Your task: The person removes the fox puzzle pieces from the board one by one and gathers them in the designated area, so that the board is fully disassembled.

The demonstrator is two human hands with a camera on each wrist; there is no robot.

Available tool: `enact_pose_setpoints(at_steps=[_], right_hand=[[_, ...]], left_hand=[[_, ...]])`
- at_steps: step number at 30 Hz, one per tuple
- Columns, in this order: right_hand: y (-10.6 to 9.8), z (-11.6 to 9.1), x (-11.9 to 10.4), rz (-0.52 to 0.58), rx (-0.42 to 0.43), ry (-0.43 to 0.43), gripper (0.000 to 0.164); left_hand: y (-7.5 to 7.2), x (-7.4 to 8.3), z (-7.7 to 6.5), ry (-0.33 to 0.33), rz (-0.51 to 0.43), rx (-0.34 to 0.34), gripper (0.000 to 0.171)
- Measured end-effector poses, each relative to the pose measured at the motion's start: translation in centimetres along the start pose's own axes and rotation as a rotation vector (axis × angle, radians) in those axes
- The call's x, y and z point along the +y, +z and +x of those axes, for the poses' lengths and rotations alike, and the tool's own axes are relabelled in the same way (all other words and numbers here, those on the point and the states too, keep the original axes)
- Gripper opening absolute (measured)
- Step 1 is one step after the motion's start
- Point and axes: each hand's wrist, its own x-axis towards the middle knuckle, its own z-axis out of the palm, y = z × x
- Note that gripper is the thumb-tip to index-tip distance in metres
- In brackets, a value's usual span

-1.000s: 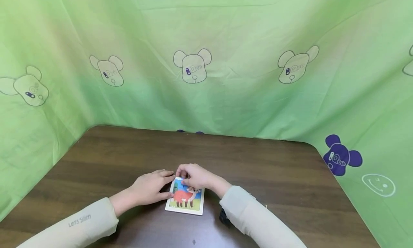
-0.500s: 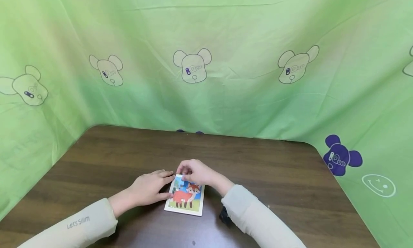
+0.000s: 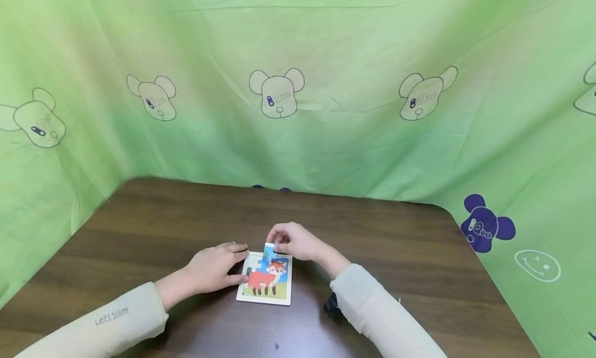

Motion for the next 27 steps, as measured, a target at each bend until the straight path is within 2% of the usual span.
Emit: enact_pose_setpoints(at_steps=[12,19,27], right_hand=[[-1.7,-2.3,2.3,-0.010,0.045,0.038,0.012],[-3.1,-3.7,4.0,-0.019,0.065,0.046,0.012],[-3.5,-4.7,5.3,0.038,-0.004,0.064,0.012]], left_hand=[[0.3,0.4,-0.3,0.010,0.004,0.003,0.061],[-0.2,0.3,-0.1,0.006,0.006,0.016,0.060],[-0.1,0.1,-0.1,0.006,-0.012,0.004,0.061]])
